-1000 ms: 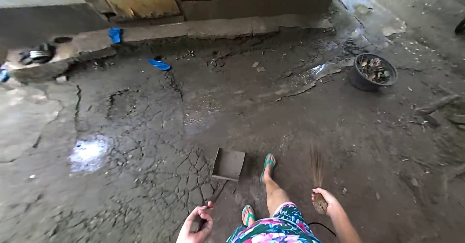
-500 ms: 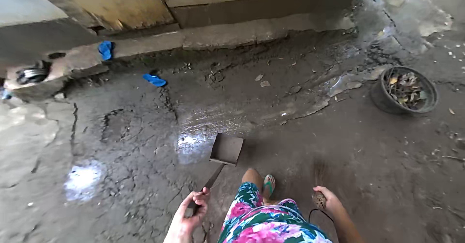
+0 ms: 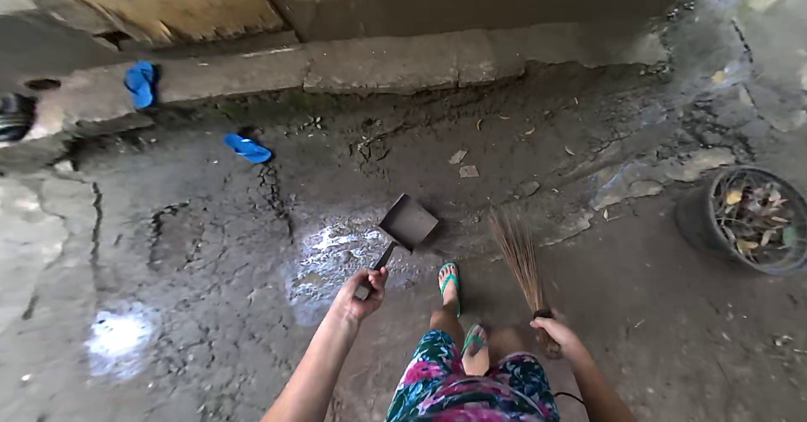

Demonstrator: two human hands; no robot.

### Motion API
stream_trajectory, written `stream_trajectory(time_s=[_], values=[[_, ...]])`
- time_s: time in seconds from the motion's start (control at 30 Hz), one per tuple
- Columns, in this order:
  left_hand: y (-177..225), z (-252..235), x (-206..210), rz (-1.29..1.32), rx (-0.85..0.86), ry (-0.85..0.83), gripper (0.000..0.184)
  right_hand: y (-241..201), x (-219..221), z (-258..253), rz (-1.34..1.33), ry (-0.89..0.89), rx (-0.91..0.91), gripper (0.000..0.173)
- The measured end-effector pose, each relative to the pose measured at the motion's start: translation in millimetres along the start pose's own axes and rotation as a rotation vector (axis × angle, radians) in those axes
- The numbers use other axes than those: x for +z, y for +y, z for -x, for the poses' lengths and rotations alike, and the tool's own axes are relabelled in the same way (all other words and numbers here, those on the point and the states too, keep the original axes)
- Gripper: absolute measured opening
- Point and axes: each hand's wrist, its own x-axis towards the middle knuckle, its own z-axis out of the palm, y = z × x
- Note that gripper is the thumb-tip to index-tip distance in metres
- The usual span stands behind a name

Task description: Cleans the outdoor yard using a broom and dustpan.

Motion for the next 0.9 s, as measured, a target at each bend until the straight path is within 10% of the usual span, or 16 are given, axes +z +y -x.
stream_trajectory(time_s=[0.63,0.9], values=[[-1,-181,322,-0.172,0.095,-0.068,0.019,-282,-202,-296,-0.386,0.501,-0.067,0.079],[-46,-220,402,-0.199,0.260,-0.001,0.019,-328,-201,-328,-0.007,0.040,-0.120,0.071]])
